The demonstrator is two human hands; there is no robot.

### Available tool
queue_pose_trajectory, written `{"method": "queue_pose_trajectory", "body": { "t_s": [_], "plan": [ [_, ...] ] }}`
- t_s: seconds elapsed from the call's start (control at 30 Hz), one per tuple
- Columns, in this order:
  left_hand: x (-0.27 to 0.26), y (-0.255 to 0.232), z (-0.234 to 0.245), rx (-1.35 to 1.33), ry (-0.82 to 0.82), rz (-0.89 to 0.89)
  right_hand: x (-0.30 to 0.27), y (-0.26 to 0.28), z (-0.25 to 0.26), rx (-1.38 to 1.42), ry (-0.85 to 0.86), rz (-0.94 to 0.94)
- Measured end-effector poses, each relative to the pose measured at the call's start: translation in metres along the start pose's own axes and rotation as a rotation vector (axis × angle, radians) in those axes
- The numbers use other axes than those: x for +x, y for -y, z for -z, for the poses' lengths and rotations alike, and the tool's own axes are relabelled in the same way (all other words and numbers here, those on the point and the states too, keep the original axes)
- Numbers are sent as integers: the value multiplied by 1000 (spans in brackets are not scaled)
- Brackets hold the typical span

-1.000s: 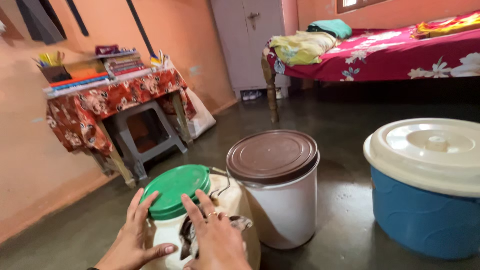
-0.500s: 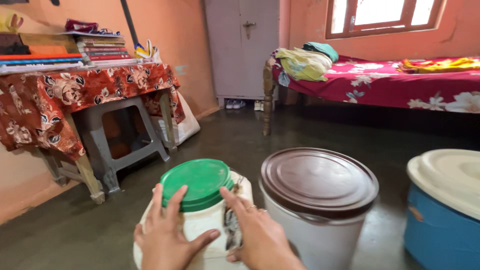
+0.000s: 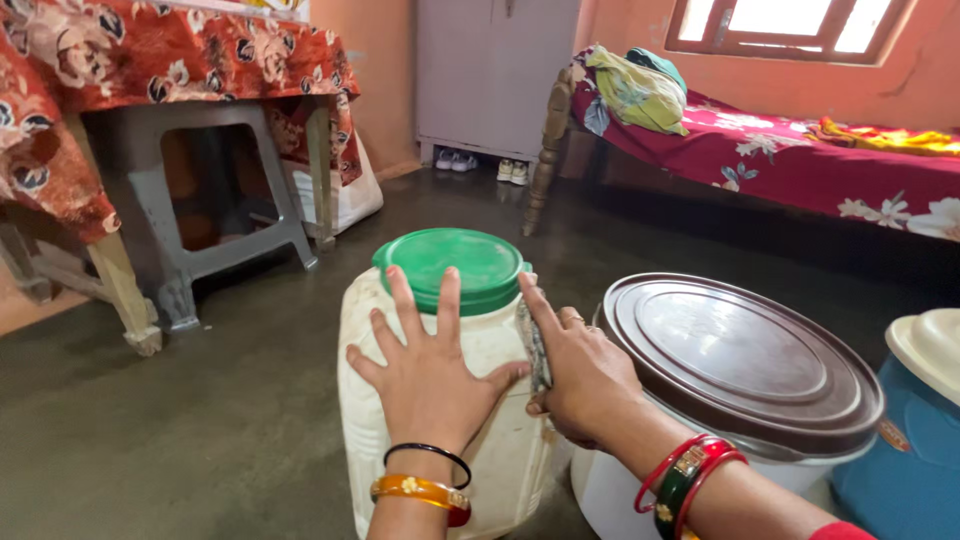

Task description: The person wipes the lids and sides of several plastic storage containers and a water can with a cloth. The person removes and replaces lids, wipes each surface, and briefly picks up a sock from the floor before continuing to wipe the containers.

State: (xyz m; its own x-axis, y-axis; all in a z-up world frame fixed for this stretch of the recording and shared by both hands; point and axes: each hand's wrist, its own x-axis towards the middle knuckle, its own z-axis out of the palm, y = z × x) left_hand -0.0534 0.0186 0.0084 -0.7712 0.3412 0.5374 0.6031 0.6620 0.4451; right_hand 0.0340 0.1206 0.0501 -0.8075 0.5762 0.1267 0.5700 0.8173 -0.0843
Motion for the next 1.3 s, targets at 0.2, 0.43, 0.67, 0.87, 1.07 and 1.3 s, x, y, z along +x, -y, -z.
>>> {"method": "queue_pose_trajectory", "body": {
  "t_s": [0.2,0.43,0.67,0.87,1.07,1.3],
  "plan": [
    [9,27,5,35,190,-156,22,3,-17,-107,-65,-38],
    [22,22,-25,88,175,-120,57,-26,-48,-68,-47,-89],
    [51,3,-55,137,200,-72,123,-72,-14,63,-255,49],
    [95,-23,-77,-44,250,75,184,-130,17,132,-232,209],
    [144,-48,-100,-121,376,419,229,-167,-13,234,-153,477],
    [195,-110,-192,-27,359,185,269,-257,1,124,-70,493]
  ]
}}
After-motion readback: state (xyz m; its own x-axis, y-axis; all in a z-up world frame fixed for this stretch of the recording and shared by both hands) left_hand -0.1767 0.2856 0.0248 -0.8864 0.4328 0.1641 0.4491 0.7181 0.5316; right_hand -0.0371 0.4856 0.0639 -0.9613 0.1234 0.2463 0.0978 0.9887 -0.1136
